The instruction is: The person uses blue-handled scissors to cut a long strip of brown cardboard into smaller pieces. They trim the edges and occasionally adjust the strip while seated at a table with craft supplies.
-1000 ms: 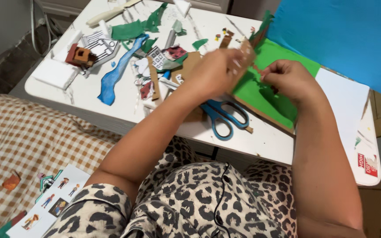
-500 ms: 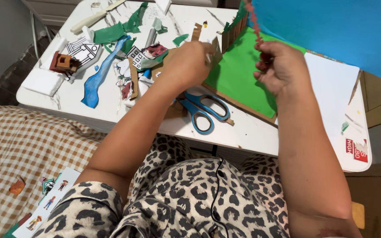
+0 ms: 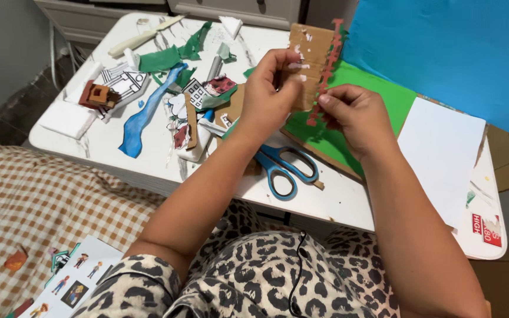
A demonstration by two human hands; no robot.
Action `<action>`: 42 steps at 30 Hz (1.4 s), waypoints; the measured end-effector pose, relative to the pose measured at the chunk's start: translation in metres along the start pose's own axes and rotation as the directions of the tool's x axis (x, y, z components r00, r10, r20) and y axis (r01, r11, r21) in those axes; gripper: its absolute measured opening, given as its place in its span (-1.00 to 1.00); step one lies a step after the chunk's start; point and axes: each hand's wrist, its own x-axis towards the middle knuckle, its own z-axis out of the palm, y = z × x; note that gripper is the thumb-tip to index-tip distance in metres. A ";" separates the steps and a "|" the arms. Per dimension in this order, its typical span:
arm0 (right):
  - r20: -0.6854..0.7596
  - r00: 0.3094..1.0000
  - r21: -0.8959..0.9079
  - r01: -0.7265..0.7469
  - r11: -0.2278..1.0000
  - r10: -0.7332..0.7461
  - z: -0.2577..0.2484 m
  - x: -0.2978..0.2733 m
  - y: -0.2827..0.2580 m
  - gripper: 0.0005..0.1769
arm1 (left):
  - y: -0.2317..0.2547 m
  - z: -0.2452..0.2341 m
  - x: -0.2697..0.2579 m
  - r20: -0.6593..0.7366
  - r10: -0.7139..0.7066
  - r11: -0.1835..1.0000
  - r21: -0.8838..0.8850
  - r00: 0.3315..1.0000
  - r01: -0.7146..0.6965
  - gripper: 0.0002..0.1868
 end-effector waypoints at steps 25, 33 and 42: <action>-0.022 0.998 0.086 0.067 0.994 -0.066 0.016 -0.011 -0.001 -0.81 | 0.018 0.005 -0.021 -0.037 0.071 0.991 -0.111 0.997 -0.075 -0.59; -0.084 0.988 0.321 0.150 0.935 -0.129 -0.015 -0.009 -0.009 -0.85 | 0.028 -0.001 -0.019 0.373 -0.086 0.964 -0.202 0.924 0.171 -0.60; -0.260 0.964 0.573 0.200 0.794 -0.055 -0.019 0.008 0.005 -0.90 | 0.029 -0.024 0.000 0.317 -0.285 0.372 -0.833 0.904 0.409 -0.34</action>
